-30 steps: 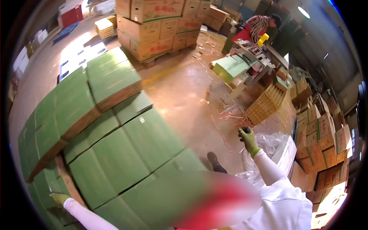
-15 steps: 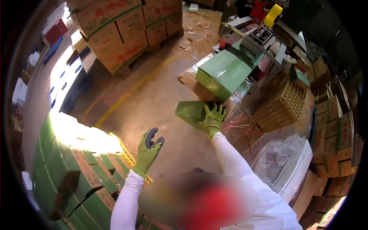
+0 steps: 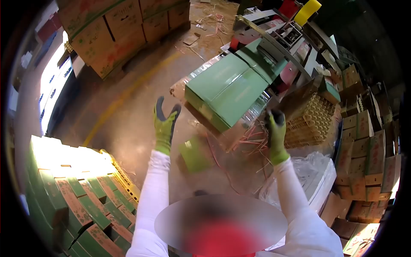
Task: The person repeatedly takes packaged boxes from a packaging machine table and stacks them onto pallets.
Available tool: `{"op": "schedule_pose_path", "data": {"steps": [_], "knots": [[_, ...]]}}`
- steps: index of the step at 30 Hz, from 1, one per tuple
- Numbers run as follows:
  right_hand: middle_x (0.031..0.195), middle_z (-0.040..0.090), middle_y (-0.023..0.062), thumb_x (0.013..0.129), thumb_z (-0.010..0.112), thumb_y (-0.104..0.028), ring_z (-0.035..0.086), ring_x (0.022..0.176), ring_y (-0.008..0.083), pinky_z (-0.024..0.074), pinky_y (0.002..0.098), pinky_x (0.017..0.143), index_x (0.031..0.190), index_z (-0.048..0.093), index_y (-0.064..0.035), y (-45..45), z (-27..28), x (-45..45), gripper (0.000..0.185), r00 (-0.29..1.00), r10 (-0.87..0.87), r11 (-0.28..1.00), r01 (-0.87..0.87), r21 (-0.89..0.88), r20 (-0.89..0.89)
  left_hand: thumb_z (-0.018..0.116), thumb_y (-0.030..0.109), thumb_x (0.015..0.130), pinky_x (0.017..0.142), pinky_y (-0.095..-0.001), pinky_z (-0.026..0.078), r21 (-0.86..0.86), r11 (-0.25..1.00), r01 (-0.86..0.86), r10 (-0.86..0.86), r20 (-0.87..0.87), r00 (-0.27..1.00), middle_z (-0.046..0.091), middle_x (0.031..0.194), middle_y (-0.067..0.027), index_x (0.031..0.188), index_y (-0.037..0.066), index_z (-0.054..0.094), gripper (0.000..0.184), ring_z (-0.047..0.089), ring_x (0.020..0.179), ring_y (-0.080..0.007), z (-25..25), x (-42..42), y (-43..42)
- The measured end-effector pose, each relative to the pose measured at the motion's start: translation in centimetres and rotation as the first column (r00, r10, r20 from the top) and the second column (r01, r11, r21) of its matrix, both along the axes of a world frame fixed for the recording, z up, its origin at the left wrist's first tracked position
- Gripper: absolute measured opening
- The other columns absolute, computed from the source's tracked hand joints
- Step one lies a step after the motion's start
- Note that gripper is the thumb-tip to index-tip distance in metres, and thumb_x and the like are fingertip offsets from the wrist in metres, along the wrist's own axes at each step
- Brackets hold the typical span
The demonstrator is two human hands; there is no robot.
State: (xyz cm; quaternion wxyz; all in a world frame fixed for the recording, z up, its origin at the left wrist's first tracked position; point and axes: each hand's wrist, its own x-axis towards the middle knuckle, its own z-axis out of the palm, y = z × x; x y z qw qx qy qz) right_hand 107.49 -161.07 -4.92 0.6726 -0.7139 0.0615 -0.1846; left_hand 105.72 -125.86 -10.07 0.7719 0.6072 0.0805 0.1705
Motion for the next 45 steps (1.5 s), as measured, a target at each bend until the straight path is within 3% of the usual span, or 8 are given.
{"op": "schedule_pose_path", "data": {"steps": [2,5,9,14,25,31,36,45], "knots": [[0.085,0.056,0.0041,0.080,0.072,-0.024,0.051,0.077,0.0125,0.0444,0.0249,0.073,0.102,0.057,0.0020,-3.6,-1.6,7.3,0.038,0.996,-0.053,0.997,0.049,-0.066,-0.066,0.075,0.030,0.074,0.103,-0.0375,0.035,0.741,0.670,-0.043,0.122,-0.053,0.991,0.036,0.140,-0.0172,0.136,0.001,0.036,0.078,0.045,0.121,-0.0304,4.6,5.7,1.1],[0.078,0.056,0.0044,0.080,0.070,-0.035,0.051,0.068,0.0161,0.0434,0.0270,0.066,0.105,0.057,0.0040,-4.1,-0.4,15.1,0.048,0.966,0.007,0.985,0.038,0.168,-0.259,0.076,0.035,0.072,0.092,-0.0298,0.043,0.899,0.390,0.199,0.260,-0.314,0.913,0.048,0.129,-0.0107,0.127,0.000,0.048,0.071,0.051,0.112,-0.0194,6.8,12.0,-2.2],[0.102,0.064,0.0137,0.072,0.077,-0.041,0.057,0.082,0.0185,0.0458,0.0290,0.076,0.118,0.051,0.0095,-1.0,-4.0,20.7,0.073,0.928,-0.249,0.958,0.277,0.068,-0.275,0.073,0.041,0.071,0.079,-0.0278,0.047,0.248,0.722,0.646,-0.520,-0.420,0.743,0.062,0.106,-0.0055,0.130,0.005,0.047,0.074,0.057,0.093,-0.0153,8.3,8.6,-1.6],[0.114,0.060,0.0159,0.071,0.076,-0.042,0.058,0.095,0.0253,0.0434,0.0332,0.086,0.119,0.050,0.0074,3.0,-1.1,13.2,0.074,0.963,-0.157,0.987,0.150,-0.049,-0.217,0.073,0.022,0.072,0.082,-0.0281,0.048,-0.255,0.877,0.406,-0.473,-0.317,0.822,0.051,0.123,-0.0034,0.140,0.010,0.028,0.083,0.053,0.102,-0.0148,5.1,-6.2,-4.1],[0.107,0.060,0.0112,0.076,0.075,-0.024,0.057,0.095,0.0206,0.0449,0.0325,0.084,0.115,0.053,0.0033,11.8,0.6,-5.9,0.052,0.974,0.055,0.981,-0.010,0.195,-0.222,0.062,0.003,0.081,0.092,-0.0295,0.044,-0.451,0.837,-0.309,-0.036,-0.608,0.793,0.048,0.125,-0.0089,0.137,0.003,0.029,0.065,0.050,0.111,-0.0194,13.7,-41.1,-4.7],[0.107,0.059,-0.0116,0.073,0.065,-0.057,0.050,0.091,0.0109,0.0403,0.0344,0.081,0.112,0.059,-0.0248,15.0,-2.2,-8.3,0.051,0.770,0.430,0.737,0.001,0.676,-0.470,0.057,-0.002,0.084,0.090,-0.0291,0.045,-0.299,0.744,-0.598,0.311,-0.636,0.706,0.052,0.119,-0.0073,0.134,0.005,0.035,0.055,0.053,0.106,-0.0178,19.4,-53.7,-1.4],[0.108,0.059,0.0008,0.079,0.065,-0.045,0.053,0.090,0.0179,0.0436,0.0292,0.083,0.112,0.059,-0.0199,19.4,1.8,-8.9,0.042,0.727,0.040,0.647,0.503,0.572,-0.685,0.052,0.015,0.087,0.095,-0.0388,0.043,-0.172,0.806,-0.567,0.278,-0.734,0.619,0.047,0.130,-0.0141,0.133,0.005,0.038,0.049,0.050,0.114,-0.0280,20.4,-62.6,-3.6],[0.131,0.048,0.0054,0.079,0.064,-0.048,0.048,0.114,0.0253,0.0417,0.0408,0.095,0.124,0.051,-0.0135,17.6,-3.9,-15.6,0.058,0.863,0.481,0.237,0.042,0.971,-0.155,0.046,0.020,0.091,0.096,-0.0435,0.041,-0.312,0.436,-0.844,0.624,-0.571,0.533,0.044,0.133,-0.0147,0.134,0.005,0.037,0.047,0.047,0.116,-0.0292,22.2,-64.4,-2.1]]}}
